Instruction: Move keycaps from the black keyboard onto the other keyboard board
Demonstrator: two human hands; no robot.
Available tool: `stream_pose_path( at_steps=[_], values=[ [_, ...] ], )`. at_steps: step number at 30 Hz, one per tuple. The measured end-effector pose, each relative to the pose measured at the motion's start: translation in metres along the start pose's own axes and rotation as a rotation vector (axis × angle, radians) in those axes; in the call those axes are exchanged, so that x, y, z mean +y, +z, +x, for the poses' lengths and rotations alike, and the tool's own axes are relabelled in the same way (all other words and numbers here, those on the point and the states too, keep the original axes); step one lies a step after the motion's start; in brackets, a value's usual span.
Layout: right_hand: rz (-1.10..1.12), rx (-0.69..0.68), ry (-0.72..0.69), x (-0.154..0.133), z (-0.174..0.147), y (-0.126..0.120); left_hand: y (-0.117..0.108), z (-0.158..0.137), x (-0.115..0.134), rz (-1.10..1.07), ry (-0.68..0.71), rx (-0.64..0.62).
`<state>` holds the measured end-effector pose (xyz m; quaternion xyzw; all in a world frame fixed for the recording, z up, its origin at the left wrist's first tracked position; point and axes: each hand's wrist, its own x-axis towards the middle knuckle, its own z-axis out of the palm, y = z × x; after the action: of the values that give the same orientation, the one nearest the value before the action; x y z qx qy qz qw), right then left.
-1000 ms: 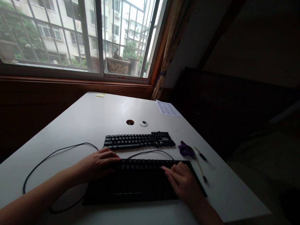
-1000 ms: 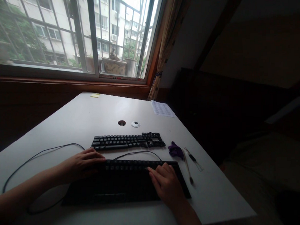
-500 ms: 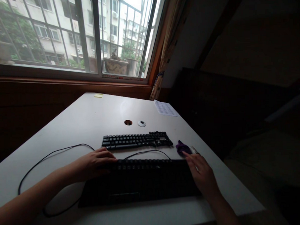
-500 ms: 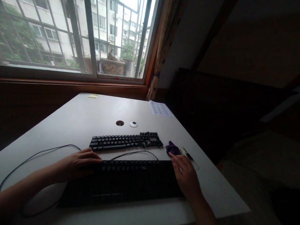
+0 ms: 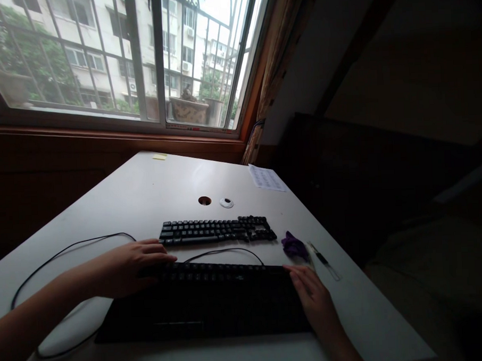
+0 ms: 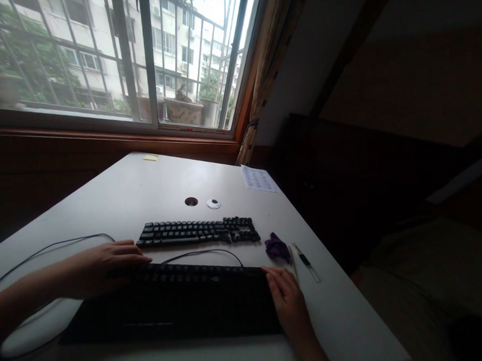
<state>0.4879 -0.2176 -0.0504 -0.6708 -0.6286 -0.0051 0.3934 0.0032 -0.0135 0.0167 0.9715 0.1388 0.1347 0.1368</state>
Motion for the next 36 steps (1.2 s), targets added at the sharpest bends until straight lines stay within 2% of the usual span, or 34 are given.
stream_pose_path(
  at_steps=[5,8,11,14,17,21,24,27,30,36],
  values=[
    [0.015,-0.024,0.022,0.0,-0.002,0.001,-0.014,0.005,0.022,0.066,-0.047,-0.034],
    [0.013,-0.01,0.009,0.0,0.0,-0.001,-0.014,0.016,0.039,0.069,-0.001,-0.044],
    [-0.007,0.022,-0.059,0.002,0.008,-0.004,-0.011,0.028,0.043,0.069,0.043,-0.023],
    [-0.04,0.027,-0.14,0.004,0.028,-0.006,-0.007,0.032,0.027,0.065,0.023,0.082],
    [-0.077,0.014,-0.23,0.001,0.059,-0.004,-0.005,0.023,0.001,0.046,-0.036,0.314],
    [-0.036,-0.046,-0.311,-0.01,0.111,0.012,-0.007,-0.008,-0.03,0.07,-0.249,0.61],
    [-0.014,-0.107,-0.344,-0.014,0.146,0.035,-0.008,-0.029,-0.048,0.128,-0.389,0.745],
    [-0.02,-0.17,-0.369,-0.01,0.171,0.062,-0.006,-0.039,-0.061,0.183,-0.491,0.798],
    [-0.029,-0.21,-0.384,-0.002,0.183,0.085,-0.003,-0.041,-0.068,0.171,-0.582,0.799],
    [-0.07,-0.239,-0.381,0.012,0.19,0.104,0.004,-0.041,-0.075,0.138,-0.579,0.758]
  ],
)
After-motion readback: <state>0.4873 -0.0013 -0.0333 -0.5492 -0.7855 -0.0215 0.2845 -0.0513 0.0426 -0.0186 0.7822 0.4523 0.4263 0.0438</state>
